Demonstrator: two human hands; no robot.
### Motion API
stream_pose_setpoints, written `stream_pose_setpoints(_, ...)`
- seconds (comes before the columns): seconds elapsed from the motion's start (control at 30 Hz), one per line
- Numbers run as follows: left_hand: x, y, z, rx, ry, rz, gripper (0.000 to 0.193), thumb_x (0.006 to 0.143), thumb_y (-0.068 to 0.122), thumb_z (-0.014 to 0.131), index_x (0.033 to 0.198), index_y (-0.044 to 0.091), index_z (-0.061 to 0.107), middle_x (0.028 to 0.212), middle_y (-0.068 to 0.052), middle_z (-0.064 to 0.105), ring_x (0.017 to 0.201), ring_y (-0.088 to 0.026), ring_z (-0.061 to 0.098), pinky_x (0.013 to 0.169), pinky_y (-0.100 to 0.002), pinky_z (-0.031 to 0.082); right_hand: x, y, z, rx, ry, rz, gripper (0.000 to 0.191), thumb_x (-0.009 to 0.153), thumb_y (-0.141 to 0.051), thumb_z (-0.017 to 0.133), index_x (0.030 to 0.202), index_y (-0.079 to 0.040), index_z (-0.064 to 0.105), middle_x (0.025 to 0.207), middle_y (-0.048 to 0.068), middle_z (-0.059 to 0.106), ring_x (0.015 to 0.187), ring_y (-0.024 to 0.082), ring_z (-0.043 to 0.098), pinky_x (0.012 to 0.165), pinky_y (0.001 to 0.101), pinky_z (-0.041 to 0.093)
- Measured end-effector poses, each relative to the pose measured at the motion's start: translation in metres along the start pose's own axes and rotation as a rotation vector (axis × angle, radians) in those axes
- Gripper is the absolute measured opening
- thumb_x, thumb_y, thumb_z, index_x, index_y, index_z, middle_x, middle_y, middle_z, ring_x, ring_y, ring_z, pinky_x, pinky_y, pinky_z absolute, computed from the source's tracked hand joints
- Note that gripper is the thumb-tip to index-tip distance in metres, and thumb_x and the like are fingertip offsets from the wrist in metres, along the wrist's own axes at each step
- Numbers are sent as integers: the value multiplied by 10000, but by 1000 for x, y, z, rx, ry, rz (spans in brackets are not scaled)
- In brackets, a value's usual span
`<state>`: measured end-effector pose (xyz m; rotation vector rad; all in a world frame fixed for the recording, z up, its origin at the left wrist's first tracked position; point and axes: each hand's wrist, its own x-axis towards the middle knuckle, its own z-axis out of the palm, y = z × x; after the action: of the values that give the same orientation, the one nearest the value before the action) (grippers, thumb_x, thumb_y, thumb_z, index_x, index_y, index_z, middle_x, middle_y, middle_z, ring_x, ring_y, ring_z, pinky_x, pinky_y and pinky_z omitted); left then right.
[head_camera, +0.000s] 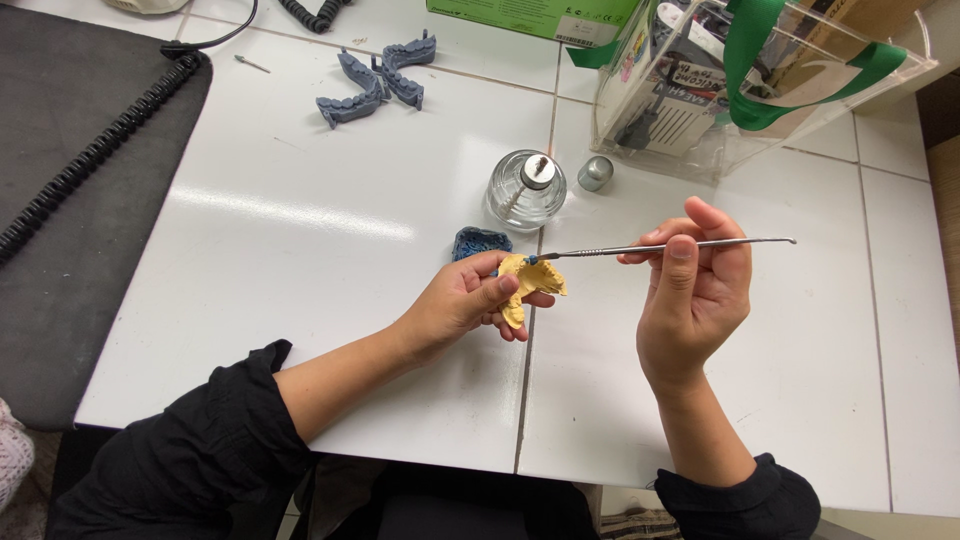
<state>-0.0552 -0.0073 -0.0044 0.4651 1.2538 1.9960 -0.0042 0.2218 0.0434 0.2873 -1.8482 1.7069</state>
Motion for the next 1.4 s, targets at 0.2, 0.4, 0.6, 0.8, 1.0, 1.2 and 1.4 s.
stream_pose_setpoints(0.2, 1, -2, 0, 3, 7, -6, 670, 951, 544, 620, 1345, 6, 557, 1177, -186, 741, 822, -162, 749, 741, -276, 618, 0, 1, 0, -16, 0, -6, 253, 1202, -136, 510, 1405, 11, 472, 1075, 95, 618, 950, 111, 631, 845, 310, 649)
stream_pose_setpoints(0.4, 1, -1, 0, 19, 14, -11, 676, 944, 552, 619, 1341, 7, 559, 1169, -187, 743, 817, -168, 756, 736, -272, 624, -1, 1, 0, -49, -4, -32, 243, 1204, -124, 518, 1401, 12, 478, 1067, 102, 628, 923, 111, 636, 837, 296, 644)
stream_pose_setpoints(0.6, 1, 0, 0, 22, 15, -7, 682, 945, 559, 617, 1341, 6, 564, 1174, -183, 740, 828, -174, 762, 731, -265, 622, -4, 0, 0, -117, 1, -75, 238, 1200, -121, 529, 1387, 19, 484, 1059, 115, 645, 903, 115, 657, 823, 283, 647)
stream_pose_setpoints(0.8, 0, -1, 0, 4, 8, -9, 658, 958, 533, 616, 1342, 2, 557, 1181, -187, 737, 830, -178, 761, 727, -267, 620, -5, 1, -1, -161, 2, -99, 234, 1194, -113, 538, 1377, 22, 484, 1044, 121, 653, 895, 116, 666, 816, 277, 650)
stream_pose_setpoints(1.0, 1, -3, -1, 1, 2, -17, 629, 972, 505, 606, 1347, 4, 548, 1183, -192, 737, 829, -178, 762, 729, -270, 620, -8, 2, -1, -189, -5, -129, 231, 1189, -105, 542, 1371, 24, 484, 1018, 119, 655, 901, 117, 673, 820, 280, 651)
stream_pose_setpoints(1.2, 1, -3, -1, -1, 4, -18, 625, 972, 501, 603, 1358, 13, 544, 1183, -188, 736, 827, -174, 759, 727, -268, 618, -8, 2, -1, -201, 0, -137, 257, 1187, -94, 541, 1413, 15, 486, 1006, 116, 651, 899, 117, 673, 810, 280, 655)
stream_pose_setpoints(1.4, 1, -3, -1, 12, 18, -19, 633, 967, 511, 605, 1339, 1, 554, 1169, -191, 745, 818, -177, 765, 719, -269, 624, -6, 2, -1, -201, -2, -134, 242, 1188, -107, 541, 1390, 14, 488, 1013, 115, 655, 897, 115, 680, 807, 278, 662)
